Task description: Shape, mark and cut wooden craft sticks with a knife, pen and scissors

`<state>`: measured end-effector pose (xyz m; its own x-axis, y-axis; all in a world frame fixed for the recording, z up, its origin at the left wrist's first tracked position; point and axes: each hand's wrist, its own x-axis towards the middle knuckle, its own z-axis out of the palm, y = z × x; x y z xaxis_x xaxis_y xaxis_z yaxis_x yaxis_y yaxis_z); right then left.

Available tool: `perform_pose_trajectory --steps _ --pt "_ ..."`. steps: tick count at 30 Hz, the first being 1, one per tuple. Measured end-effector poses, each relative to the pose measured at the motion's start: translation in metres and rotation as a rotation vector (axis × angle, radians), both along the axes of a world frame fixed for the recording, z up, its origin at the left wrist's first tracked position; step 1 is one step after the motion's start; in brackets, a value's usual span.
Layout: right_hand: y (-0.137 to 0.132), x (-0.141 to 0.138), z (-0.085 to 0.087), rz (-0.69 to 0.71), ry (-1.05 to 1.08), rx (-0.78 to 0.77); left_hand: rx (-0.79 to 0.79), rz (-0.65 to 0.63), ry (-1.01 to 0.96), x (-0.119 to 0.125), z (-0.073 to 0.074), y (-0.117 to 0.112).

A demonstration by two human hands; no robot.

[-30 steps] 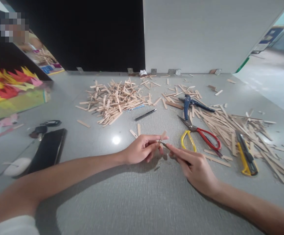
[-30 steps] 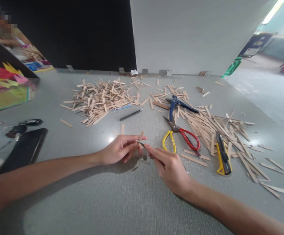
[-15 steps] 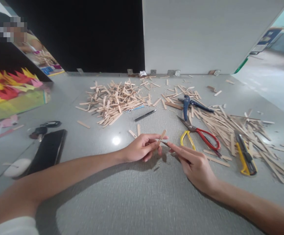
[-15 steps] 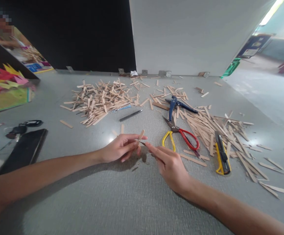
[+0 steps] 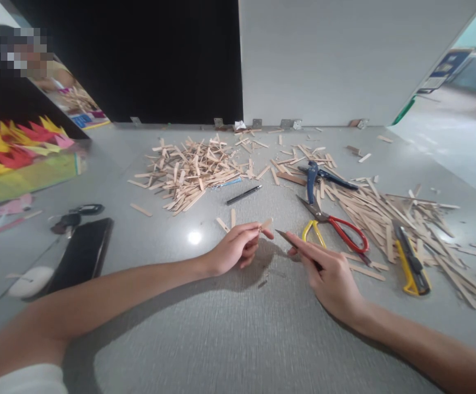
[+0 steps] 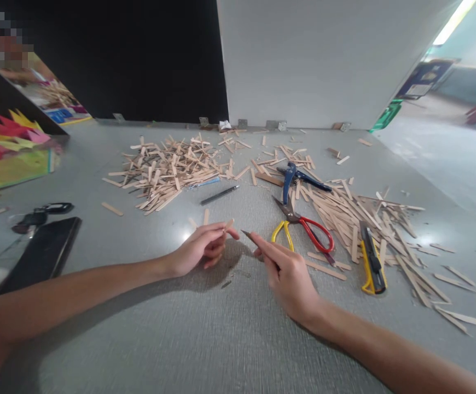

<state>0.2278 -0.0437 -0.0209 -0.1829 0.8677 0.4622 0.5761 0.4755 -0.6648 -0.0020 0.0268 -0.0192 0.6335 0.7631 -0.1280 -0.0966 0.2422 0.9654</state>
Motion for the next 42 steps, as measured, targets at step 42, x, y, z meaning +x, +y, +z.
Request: perform_pose_trajectory --steps 42 --pt "0.0051 -0.0019 -0.002 -0.002 -0.029 -0.078 0.07 -0.039 0.114 0.0 -0.0051 0.0015"
